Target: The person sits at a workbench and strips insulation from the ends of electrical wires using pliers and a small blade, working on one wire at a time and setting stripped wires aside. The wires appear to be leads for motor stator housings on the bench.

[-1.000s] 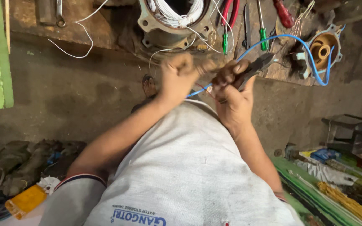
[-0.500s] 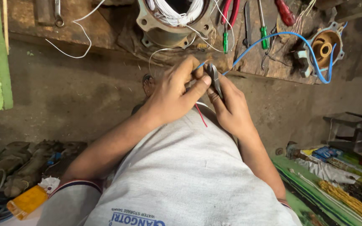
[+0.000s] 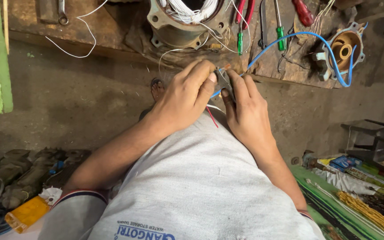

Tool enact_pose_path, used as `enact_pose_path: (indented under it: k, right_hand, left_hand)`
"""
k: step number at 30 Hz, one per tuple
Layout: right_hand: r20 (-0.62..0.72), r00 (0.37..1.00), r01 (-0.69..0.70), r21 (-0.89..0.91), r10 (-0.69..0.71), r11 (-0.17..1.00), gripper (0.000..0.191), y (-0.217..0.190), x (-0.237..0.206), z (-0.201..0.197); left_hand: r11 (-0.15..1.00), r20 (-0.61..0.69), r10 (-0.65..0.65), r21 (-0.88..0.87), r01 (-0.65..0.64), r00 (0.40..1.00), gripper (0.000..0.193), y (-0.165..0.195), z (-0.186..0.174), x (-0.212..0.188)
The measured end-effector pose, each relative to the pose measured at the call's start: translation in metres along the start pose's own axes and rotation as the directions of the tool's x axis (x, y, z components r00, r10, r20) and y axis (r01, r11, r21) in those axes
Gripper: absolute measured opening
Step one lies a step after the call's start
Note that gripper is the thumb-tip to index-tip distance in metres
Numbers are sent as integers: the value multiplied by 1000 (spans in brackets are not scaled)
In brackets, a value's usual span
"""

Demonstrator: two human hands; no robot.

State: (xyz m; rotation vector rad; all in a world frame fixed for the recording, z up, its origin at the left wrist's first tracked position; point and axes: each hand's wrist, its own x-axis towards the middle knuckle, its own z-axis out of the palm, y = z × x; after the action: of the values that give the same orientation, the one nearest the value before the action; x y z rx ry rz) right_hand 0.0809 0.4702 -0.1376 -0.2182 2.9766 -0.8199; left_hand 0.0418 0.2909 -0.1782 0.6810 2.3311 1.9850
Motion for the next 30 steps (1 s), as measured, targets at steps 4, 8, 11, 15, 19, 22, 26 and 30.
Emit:
enact_pose_path:
  k: [4,8,11,15,19,22,26,30]
  right_hand:
    - [-61,998,33,98,-27,995,36,6,1,6]
    - [-28,1000,-1,246,8,969,37,18,-2,15]
    - [52,998,-44,410,25,911,35,31,-5,23]
    - [170,982,-177,637,87,750,33,43,-11,33]
    - [153,975,-208,878,160,431,43,48,-9,36]
    - [27,957,-49,996,290,69,49,49,-1,30]
    - [23,936,-158,919,351,360,46,43,1,23]
    - [134,963,-261,684,235,681,41,35,-2,27]
  left_hand:
    - [997,31,77,7,-77,997,27,-4,1,0]
    - [986,112,-15,168,-4,994,48,-20,14,11]
    - [986,-83,120,126,-109,989,20,-34,16,9]
    - [995,-82,101,16,-100,992,25,-43,20,2]
    - [985,-202,-6,-170,-29,979,44,-41,36,7]
    - [961,-236,-212,-227,159,948,58,-41,37,13]
    - [965,-215,-263,-70,254,940,55,-37,24,13]
    - [976,-152,-215,-71,207,965,38,-25,16,6]
